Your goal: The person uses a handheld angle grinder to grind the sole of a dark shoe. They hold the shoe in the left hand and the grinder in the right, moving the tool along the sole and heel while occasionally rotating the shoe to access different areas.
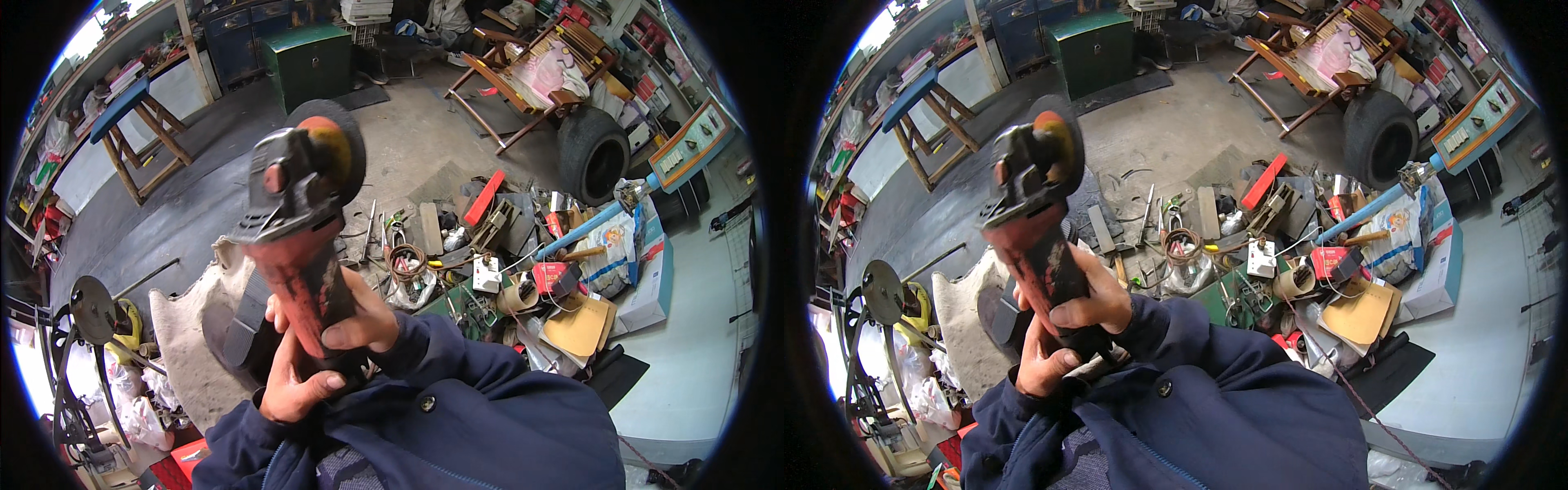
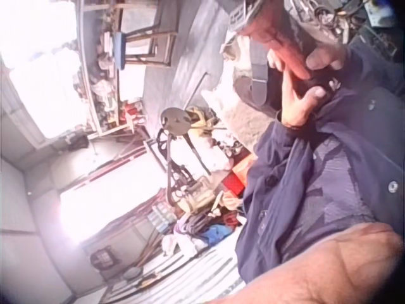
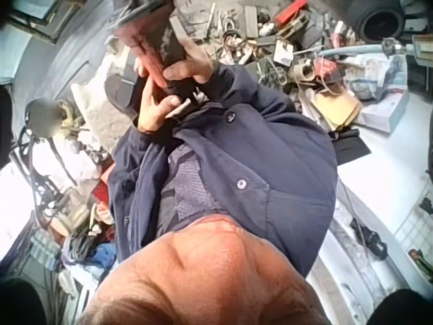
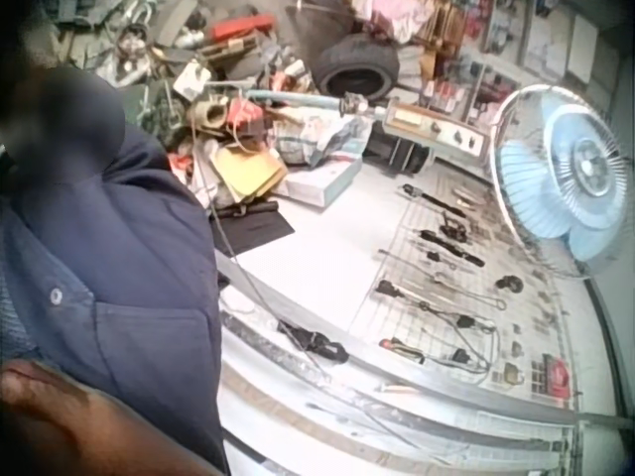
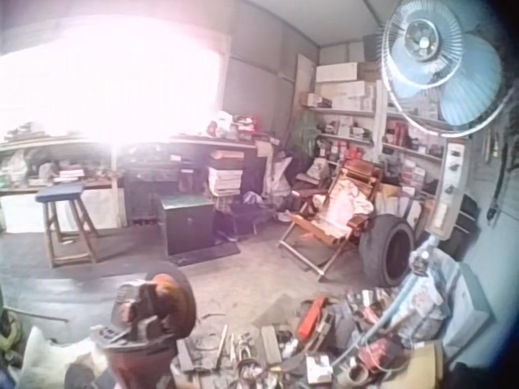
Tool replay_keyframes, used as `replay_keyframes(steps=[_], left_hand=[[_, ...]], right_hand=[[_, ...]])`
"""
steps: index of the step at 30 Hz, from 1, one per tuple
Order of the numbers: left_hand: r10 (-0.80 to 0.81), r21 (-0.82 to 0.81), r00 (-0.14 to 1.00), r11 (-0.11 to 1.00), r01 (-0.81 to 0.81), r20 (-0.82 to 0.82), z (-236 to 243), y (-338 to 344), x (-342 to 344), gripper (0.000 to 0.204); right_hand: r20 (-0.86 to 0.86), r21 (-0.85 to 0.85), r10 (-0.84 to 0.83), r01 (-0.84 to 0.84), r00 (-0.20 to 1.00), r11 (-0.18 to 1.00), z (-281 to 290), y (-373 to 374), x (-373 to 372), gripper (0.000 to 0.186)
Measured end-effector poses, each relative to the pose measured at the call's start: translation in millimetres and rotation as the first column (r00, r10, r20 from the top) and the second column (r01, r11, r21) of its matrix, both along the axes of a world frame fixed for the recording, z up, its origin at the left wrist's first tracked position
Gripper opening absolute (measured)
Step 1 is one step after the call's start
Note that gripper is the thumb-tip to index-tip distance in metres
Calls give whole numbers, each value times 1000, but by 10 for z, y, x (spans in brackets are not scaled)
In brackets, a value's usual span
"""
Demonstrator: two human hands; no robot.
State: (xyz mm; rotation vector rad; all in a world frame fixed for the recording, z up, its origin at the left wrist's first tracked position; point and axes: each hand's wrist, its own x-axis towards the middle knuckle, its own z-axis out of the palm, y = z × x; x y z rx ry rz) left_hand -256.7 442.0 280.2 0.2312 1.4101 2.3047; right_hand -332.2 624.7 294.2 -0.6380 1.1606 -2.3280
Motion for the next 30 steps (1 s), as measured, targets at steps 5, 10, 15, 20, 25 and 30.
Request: replay_keyframes(steps=[5,10,15,20,25,30], left_hand=[[-141,-86,988,986,146,57,-34,-98,38,100],[-91,-207,995,973,99,46,-132,-36,86,89],[63,-193,997,980,-54,43,-291,110,103,79],[-1,-160,999,987,8,46,-405,79,81,88],[-133,-35,988,990,136,78,-398,28,14,99],[-63,-147,996,987,70,56,-270,105,21,94]], right_hand=[[38,8,179,-179,983,984,-54,50,0,87],[-125,150,-122,140,985,979,-59,12,64,90],[-273,435,-308,403,911,805,-97,-83,69,75],[-104,228,-329,345,939,911,-78,-84,50,68],[78,-80,36,-30,996,996,-35,60,29,63],[24,-132,22,-18,999,991,-43,99,22,58]])
